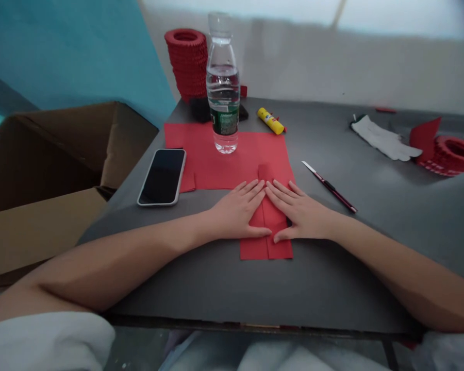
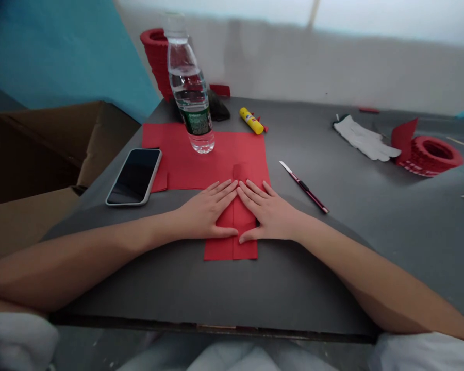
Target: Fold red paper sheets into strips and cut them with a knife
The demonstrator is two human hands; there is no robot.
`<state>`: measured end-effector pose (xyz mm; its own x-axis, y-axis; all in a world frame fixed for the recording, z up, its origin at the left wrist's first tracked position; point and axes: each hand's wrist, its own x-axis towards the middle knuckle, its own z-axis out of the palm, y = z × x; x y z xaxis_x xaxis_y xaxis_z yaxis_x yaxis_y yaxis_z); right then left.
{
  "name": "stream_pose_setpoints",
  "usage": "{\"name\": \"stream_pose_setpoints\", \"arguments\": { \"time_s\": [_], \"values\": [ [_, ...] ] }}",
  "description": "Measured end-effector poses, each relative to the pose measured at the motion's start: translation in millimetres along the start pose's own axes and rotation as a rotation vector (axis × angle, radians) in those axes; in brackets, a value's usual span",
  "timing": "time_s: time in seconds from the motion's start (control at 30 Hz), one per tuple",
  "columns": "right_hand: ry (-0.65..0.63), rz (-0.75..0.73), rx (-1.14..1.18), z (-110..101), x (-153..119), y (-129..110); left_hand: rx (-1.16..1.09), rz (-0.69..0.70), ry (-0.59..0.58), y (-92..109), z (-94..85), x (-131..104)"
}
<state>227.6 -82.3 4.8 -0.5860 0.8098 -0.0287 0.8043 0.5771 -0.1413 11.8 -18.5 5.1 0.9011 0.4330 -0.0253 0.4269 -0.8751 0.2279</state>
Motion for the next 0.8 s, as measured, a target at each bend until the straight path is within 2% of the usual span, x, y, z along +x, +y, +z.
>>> {"name": "stream_pose_setpoints", "arguments": {
  "time_s": [0.37,0.8],
  "values": [
    [-0.069,0.041,0.000,-9.2,1.8,-5.2,0.014,0.020,-0.003,-1.6,0.5,-0.2],
    [-0.093,0.028,0.018,-9.2,2.2,-3.3,0.022,0.008,-0.019,-0.5,0.0,-0.8]
  ]
}}
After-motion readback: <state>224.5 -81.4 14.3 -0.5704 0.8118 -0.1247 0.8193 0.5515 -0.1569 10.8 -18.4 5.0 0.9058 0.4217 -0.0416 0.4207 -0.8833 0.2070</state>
